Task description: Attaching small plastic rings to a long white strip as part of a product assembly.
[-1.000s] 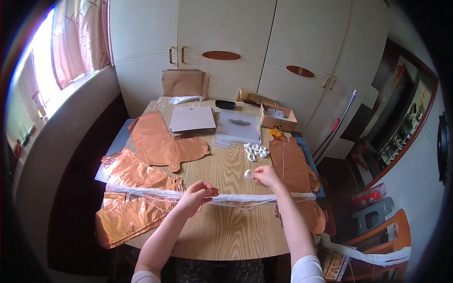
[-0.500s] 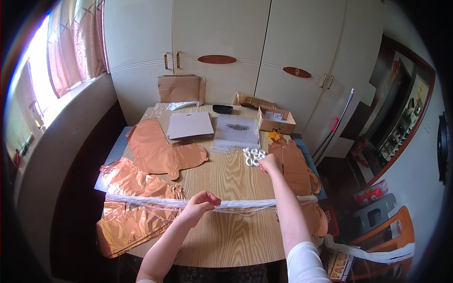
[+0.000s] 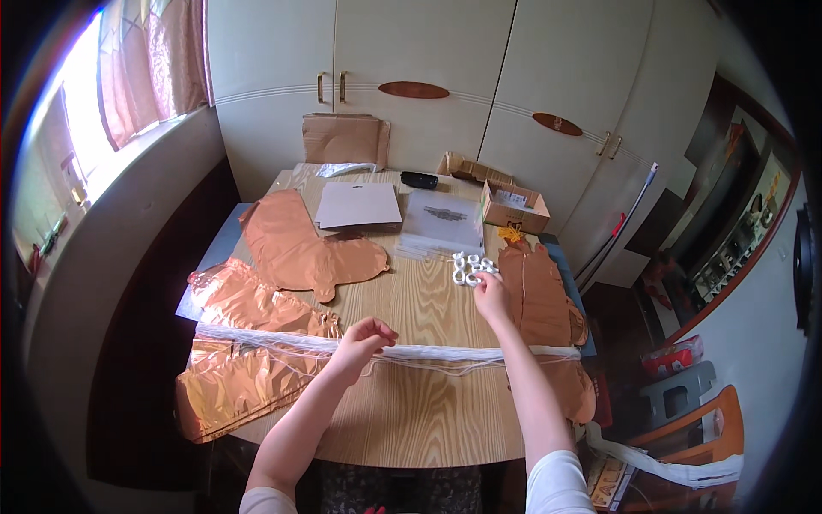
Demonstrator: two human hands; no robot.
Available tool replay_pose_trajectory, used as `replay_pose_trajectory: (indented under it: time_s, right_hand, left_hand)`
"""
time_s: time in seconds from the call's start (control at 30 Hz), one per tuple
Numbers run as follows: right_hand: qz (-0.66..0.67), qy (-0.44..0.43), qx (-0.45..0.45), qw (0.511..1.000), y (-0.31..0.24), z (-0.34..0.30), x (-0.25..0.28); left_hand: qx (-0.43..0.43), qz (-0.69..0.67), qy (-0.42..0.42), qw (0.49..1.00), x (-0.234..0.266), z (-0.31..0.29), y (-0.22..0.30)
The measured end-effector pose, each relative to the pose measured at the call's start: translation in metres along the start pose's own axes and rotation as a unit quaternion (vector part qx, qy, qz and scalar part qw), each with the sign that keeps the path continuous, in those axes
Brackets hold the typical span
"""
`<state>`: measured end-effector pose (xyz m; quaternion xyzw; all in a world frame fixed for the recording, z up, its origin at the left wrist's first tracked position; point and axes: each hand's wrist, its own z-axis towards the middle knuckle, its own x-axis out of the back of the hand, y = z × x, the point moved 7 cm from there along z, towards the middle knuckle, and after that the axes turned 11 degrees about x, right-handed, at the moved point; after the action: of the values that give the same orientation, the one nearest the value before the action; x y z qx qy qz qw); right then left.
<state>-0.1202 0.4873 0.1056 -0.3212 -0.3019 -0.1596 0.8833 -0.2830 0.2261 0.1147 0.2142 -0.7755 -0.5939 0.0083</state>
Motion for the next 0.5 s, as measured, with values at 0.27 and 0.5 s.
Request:
replay_pose_trajectory:
  time_s: [0.27,0.5]
  right_hand:
    - [0.159,-0.253,0.172,0.939,-0.169,-0.091,0.000]
    - [0.113,-0.177,0.282,0.936,-0.183,-0.109,0.005]
  left_hand:
    - [-0.163,0.438,0.142,0.873,0.008,-0.016,0.022]
    - [-0.147,0.604,0.093,0.777,-0.006,-0.023,0.014]
